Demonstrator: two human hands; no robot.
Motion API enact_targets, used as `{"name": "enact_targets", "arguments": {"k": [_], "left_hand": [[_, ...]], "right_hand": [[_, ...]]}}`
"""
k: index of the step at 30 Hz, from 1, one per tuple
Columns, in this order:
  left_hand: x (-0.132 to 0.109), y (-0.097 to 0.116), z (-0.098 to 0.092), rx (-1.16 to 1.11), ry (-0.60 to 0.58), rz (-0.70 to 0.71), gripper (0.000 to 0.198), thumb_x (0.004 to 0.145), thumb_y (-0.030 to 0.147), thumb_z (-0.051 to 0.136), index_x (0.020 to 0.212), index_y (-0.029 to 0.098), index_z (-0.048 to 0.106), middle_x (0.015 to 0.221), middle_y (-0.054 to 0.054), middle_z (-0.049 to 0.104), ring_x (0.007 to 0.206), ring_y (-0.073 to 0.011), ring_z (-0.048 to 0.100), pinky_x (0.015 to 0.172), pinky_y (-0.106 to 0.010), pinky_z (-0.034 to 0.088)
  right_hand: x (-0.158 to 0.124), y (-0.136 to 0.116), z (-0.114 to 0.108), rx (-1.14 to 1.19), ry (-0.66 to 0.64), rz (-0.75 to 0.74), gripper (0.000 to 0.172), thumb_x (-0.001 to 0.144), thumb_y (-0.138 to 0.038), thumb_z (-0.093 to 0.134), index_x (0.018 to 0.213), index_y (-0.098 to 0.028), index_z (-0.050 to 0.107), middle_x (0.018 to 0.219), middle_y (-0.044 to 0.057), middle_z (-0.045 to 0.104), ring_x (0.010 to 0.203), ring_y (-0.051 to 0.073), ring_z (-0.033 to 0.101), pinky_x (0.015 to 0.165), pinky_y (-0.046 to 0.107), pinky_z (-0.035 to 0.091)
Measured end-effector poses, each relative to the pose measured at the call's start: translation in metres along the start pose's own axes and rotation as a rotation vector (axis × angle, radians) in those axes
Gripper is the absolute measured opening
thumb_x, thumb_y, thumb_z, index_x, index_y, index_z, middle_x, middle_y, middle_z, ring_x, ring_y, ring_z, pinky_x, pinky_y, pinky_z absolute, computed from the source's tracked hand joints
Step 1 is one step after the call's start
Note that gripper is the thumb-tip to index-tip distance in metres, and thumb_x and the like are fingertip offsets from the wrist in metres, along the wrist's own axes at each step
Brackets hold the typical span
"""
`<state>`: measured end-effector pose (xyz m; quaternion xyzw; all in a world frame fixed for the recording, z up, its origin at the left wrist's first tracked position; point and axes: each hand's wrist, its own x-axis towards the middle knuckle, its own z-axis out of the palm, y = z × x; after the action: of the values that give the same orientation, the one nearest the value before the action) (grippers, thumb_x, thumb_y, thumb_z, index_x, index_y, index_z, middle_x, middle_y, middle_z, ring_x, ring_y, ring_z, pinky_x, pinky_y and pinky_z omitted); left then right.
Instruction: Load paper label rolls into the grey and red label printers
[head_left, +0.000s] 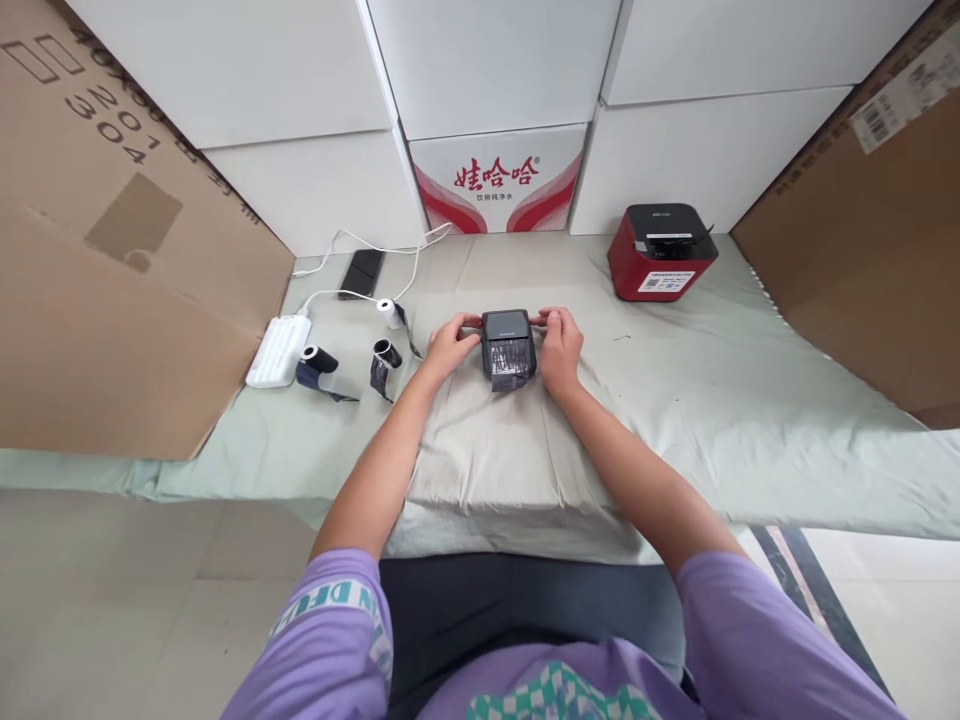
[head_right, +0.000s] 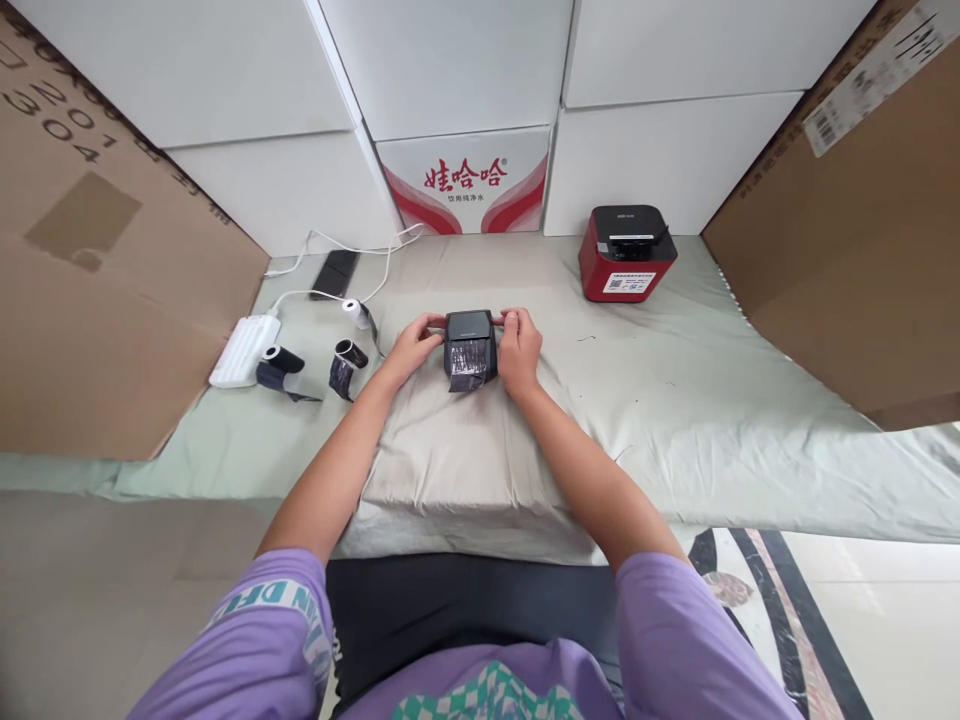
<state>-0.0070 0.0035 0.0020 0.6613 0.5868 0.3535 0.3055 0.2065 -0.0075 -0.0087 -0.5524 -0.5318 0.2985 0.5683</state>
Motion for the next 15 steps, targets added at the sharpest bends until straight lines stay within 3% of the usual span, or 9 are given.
{"name": "enact_targets", "arguments": {"k": [5,12,15], "left_hand": [[-0.003,0.0,0.001,0.016,0.029,0.042,0.037,0.084,0.019,0.06,0.118,0.024,0.074,0.124,-0.002,0.081,0.083,-0.019,0.066,0.1,-0.037,0.054],[-0.001,-0.005,0.003,0.01,0.033,0.068,0.035,0.084,0.021,0.062,0.117,0.024,0.074,0.125,-0.002,0.081,0.085,-0.0188,0.067,0.101,-0.036,0.054],[0.0,-0.007,0.004,0.023,0.036,0.074,0.036,0.084,0.02,0.064,0.119,0.024,0.074,0.125,-0.003,0.081,0.086,-0.0193,0.068,0.103,-0.037,0.053]], "right_hand": [[-0.001,-0.003,-0.004,0.072,-0.018,-0.055,0.053,0.105,-0.065,0.034,0.11,-0.023,0.068,0.112,0.012,0.082,0.113,0.027,0.076,0.103,0.042,0.056],[0.011,0.001,0.001,-0.008,-0.221,-0.11,0.06,0.104,-0.067,0.038,0.137,-0.026,0.066,0.152,0.01,0.068,0.143,0.027,0.059,0.124,0.047,0.043],[0.013,-0.002,-0.002,-0.132,-0.293,-0.145,0.046,0.104,-0.054,0.046,0.125,-0.026,0.075,0.158,0.008,0.065,0.145,0.029,0.054,0.128,0.053,0.038]]}}
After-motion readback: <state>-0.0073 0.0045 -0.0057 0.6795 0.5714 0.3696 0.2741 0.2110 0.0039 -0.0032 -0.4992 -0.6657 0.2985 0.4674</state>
